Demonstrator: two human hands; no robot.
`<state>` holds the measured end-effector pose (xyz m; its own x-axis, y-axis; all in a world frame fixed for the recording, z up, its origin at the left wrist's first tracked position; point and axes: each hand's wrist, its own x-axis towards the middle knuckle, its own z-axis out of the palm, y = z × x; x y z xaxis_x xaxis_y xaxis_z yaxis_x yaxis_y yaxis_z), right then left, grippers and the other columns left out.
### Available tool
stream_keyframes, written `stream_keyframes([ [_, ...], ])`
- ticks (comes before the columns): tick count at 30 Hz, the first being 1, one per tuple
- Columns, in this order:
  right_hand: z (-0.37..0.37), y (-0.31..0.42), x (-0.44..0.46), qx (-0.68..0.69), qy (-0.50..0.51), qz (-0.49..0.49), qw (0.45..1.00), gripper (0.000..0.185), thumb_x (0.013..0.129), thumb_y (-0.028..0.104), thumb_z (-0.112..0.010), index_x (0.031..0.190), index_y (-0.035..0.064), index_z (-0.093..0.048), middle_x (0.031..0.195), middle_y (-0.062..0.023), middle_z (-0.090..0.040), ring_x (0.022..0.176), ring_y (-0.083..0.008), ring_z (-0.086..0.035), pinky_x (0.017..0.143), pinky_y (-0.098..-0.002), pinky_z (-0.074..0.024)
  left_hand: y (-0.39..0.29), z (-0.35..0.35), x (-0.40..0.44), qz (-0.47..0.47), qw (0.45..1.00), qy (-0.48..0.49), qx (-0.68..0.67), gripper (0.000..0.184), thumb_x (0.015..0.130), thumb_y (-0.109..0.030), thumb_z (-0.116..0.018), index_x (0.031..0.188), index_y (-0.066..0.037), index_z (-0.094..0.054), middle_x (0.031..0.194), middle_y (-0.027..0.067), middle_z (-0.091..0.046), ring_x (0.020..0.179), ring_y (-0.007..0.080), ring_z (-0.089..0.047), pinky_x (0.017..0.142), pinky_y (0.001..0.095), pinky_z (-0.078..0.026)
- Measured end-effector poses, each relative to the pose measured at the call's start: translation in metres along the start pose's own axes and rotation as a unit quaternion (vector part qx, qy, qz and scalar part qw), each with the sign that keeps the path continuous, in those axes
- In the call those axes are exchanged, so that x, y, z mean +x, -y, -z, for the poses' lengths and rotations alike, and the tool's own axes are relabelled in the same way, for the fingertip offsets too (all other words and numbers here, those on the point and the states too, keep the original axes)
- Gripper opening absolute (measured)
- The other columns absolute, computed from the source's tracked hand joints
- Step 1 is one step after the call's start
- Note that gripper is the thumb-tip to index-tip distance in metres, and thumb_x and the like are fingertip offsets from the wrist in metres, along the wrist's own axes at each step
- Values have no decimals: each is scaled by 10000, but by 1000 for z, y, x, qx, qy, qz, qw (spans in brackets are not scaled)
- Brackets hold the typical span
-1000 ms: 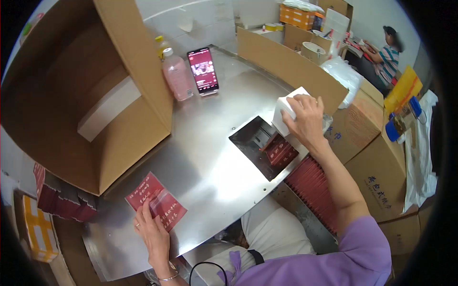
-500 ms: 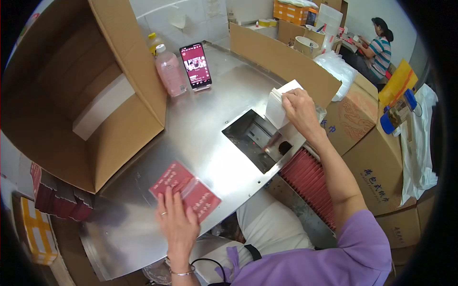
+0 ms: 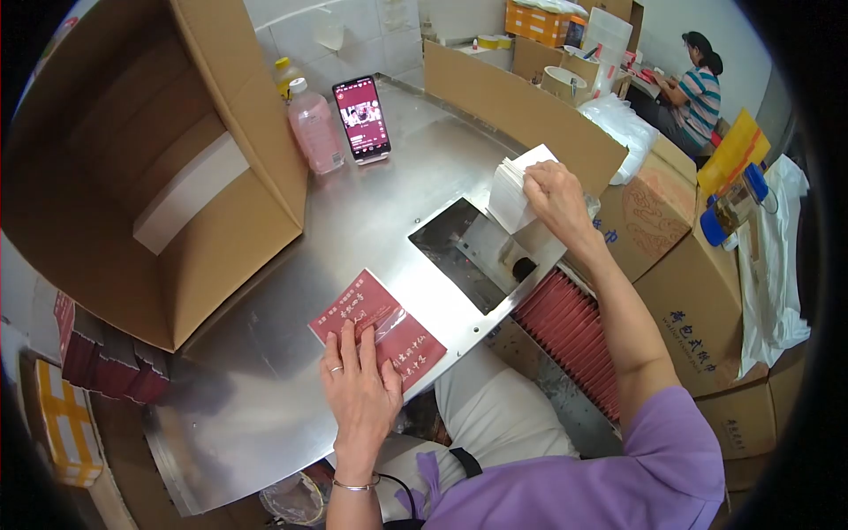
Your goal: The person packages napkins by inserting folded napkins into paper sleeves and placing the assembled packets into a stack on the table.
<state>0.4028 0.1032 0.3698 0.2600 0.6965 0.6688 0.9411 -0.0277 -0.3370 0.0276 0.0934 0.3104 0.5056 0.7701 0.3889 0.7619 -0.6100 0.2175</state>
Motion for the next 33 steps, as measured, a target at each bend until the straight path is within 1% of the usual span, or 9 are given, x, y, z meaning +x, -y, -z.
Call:
stream_keyframes([
  [8, -37, 59, -32, -44, -46, 186, 981, 374, 808, 0, -570, 1180, -3, -617, 1100, -185, -642, 973, -392, -626, 939, -540, -464, -16, -6, 10, -53, 994, 3, -93, 498, 826, -152, -660, 1285, 20, -572, 1408, 260, -487, 1332, 446, -423, 1117, 512, -352],
  [13, -59, 146, -140, 166, 52, 407, 897, 317, 851, 243, -614, 1140, 117, -650, 1028, -136, -639, 989, -302, -645, 1005, -667, -441, -2, 3, 1, 20, 998, 24, -52, 715, 718, -309, -749, 1324, 8, -539, 1514, 288, -358, 1318, 450, -401, 1023, 528, -324],
  [16, -85, 154, -76, 57, 320, 224, 919, 179, 779, 156, -643, 900, 23, -647, 953, -189, -662, 923, -307, -659, 1084, -687, -277, -28, -2, 14, 7, 1000, -16, -12, 807, 698, -374, -785, 1375, -37, -502, 1559, 296, -282, 1381, 496, -328, 1067, 629, -269],
  [18, -60, 198, -60, -110, 423, 295, 850, 192, 756, 176, -654, 860, 15, -645, 905, -179, -658, 901, -316, -664, 1061, -686, -296, -28, -1, 20, 52, 996, -43, -59, 799, 718, -352, -775, 1400, -55, -481, 1575, 279, -265, 1397, 520, -295, 1082, 661, -239],
  [19, -93, 177, -105, 63, 186, 337, 921, 188, 724, 205, -675, 794, 33, -647, 908, -172, -661, 874, -333, -666, 1068, -654, -309, -19, 4, 20, 39, 998, -38, -23, 770, 731, -374, -764, 1385, -63, -502, 1550, 266, -323, 1389, 506, -315, 1076, 636, -262],
  [20, -63, 171, -98, 180, 194, 345, 901, 191, 715, 192, -678, 812, 30, -648, 907, -161, -654, 860, -364, -654, 1044, -591, -388, -10, 4, 15, 22, 999, 5, -28, 744, 741, -393, -754, 1373, -76, -524, 1529, 267, -355, 1380, 488, -332, 1073, 608, -276],
  [23, -26, 106, -48, -24, 83, 165, 983, 197, 774, 113, -655, 948, 26, -626, 832, -131, -596, 818, -342, -628, 834, -461, -527, -5, 7, 10, -24, 999, 3, 45, 672, 767, -453, -726, 1335, -121, -593, 1392, 240, -496, 1222, 411, -471, 968, 508, -361],
  [25, -9, 62, -17, -198, -99, 134, 966, 290, 843, 157, -669, 1078, -5, -624, 871, -139, -604, 834, -320, -588, 763, -491, -433, -18, 9, 13, 48, 996, 31, 67, 645, 777, -477, -725, 1315, -136, -624, 1245, 209, -545, 1031, 354, -520, 832, 461, -379],
  [33, -14, 5, -3, -100, -7, -36, 994, 209, 885, 198, -652, 825, 12, -727, 872, -140, -617, 922, -330, -579, 845, -478, -453, -19, 4, 22, -13, 999, 6, 29, 596, 758, -537, -762, 1167, -118, -653, 1122, 155, -524, 1058, 341, -480, 865, 498, -374],
])
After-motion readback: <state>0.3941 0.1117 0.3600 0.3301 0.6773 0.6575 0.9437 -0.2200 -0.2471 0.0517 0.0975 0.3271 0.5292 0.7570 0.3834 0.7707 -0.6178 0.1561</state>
